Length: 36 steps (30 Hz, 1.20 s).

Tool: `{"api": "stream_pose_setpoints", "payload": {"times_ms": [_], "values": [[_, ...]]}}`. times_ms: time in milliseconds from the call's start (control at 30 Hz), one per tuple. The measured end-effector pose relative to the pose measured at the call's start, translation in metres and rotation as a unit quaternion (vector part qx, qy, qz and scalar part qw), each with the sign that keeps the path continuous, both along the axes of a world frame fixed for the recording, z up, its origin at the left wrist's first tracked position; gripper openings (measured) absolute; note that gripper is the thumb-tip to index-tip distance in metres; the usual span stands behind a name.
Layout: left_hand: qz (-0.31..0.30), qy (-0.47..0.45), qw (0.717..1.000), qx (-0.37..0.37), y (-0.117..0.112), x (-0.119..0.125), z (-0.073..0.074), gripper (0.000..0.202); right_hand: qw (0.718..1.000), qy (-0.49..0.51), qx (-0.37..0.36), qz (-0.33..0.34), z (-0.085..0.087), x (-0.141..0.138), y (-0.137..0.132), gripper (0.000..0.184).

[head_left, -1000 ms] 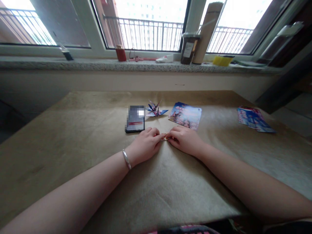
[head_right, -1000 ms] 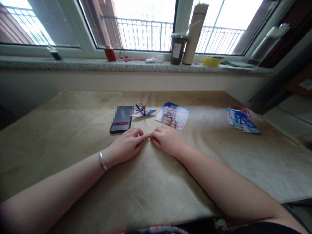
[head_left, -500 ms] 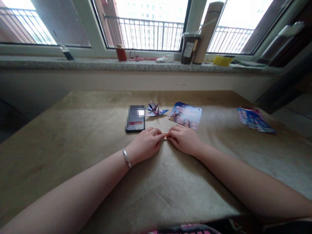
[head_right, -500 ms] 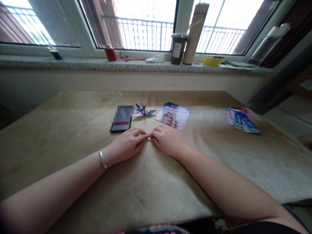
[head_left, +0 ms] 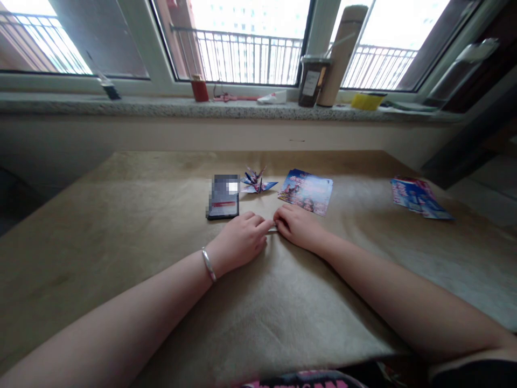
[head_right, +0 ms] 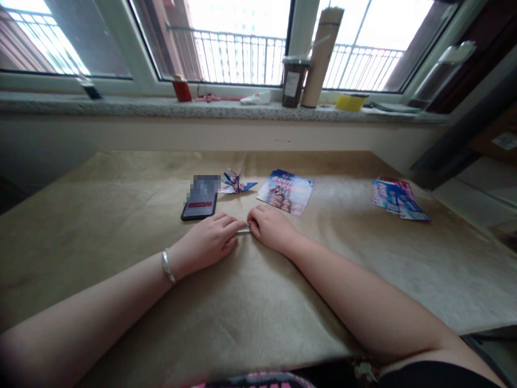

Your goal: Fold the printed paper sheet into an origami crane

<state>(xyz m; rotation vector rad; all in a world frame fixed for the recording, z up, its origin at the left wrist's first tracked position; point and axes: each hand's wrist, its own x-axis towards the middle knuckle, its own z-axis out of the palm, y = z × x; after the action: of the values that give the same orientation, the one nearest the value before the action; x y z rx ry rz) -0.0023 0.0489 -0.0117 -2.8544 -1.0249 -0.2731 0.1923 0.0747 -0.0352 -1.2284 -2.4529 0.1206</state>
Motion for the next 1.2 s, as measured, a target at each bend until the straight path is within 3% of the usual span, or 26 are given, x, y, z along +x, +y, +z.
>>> {"api": "stream_pose_setpoints", "payload": {"times_ms": [500,833,1200], "values": [[-0.013,-0.025,0.999,0.035,0.002,-0.002,-0.01,0.033,0.997,0.079,-0.002,-0.021,-0.004,0.002,0.004,0.007],[0.001,-0.048,0.999,0.013,0.003,-0.002,-0.013,0.033,0.999,0.011,0.049,-0.012,0.001,0.006,-0.002,0.019],[-0.002,-0.098,0.995,-0.033,0.01,-0.004,-0.011,0.021,0.999,0.009,0.034,0.003,0.0,0.009,-0.005,0.017]]}}
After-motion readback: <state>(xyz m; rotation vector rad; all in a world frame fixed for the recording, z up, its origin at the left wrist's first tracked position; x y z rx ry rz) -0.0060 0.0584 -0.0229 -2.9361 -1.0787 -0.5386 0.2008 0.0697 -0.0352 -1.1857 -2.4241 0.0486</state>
